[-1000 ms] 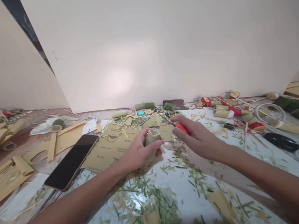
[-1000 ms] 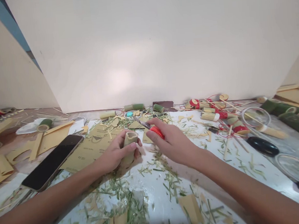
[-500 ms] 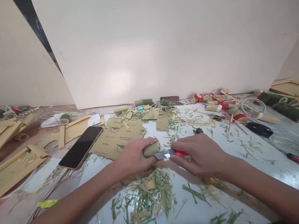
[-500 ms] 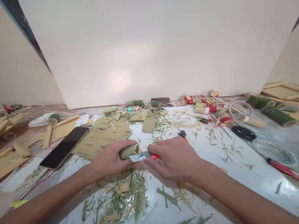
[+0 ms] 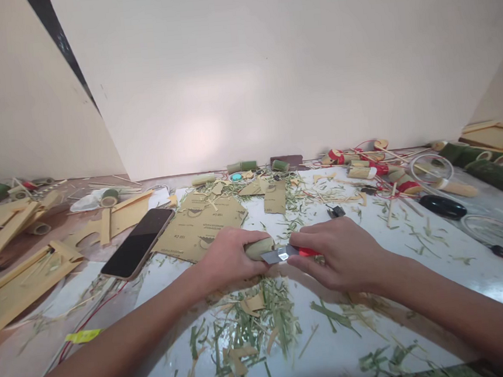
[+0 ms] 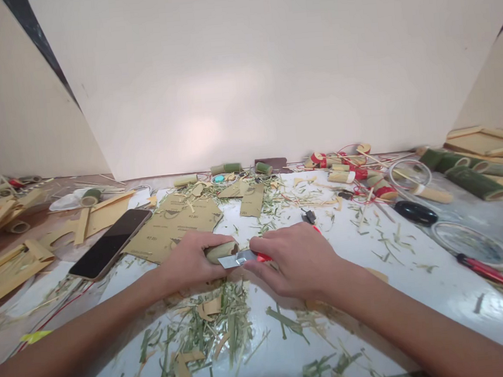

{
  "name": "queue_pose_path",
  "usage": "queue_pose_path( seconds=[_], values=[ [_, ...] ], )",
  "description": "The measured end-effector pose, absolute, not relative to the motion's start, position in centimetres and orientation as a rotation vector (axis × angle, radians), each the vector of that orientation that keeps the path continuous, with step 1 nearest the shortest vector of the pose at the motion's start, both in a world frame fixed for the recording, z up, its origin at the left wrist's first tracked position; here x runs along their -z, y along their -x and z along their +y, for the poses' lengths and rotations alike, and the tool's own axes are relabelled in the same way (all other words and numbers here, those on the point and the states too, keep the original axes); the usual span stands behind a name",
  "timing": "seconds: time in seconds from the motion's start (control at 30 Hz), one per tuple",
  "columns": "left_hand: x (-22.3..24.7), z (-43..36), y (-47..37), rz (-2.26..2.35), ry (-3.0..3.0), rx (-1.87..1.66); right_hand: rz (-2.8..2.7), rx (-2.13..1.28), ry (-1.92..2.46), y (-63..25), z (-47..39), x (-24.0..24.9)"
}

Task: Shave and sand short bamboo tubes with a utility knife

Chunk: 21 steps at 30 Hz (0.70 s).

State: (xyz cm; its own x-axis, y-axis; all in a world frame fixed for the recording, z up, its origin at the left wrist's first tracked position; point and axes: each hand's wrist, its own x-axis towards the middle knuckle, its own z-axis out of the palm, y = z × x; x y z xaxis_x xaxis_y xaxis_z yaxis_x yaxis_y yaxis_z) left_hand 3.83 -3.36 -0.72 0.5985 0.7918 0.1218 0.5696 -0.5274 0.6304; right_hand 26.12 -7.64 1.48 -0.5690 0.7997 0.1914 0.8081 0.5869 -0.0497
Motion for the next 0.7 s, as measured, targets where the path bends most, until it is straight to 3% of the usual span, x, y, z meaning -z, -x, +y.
queue_pose_path(
  seconds=[0.5, 0.7],
  values=[
    [0.8, -3.5, -4.0, 1.101, -2.282, -0.596, -2.591, 0.166, 1.405, -25.5, -7.9, -1.3],
    [0.7, -4.1, -3.5, 1.104, -2.205, -0.586, -2.051, 0.354, 1.66, -29.2, -6.2, -3.5]
  ],
)
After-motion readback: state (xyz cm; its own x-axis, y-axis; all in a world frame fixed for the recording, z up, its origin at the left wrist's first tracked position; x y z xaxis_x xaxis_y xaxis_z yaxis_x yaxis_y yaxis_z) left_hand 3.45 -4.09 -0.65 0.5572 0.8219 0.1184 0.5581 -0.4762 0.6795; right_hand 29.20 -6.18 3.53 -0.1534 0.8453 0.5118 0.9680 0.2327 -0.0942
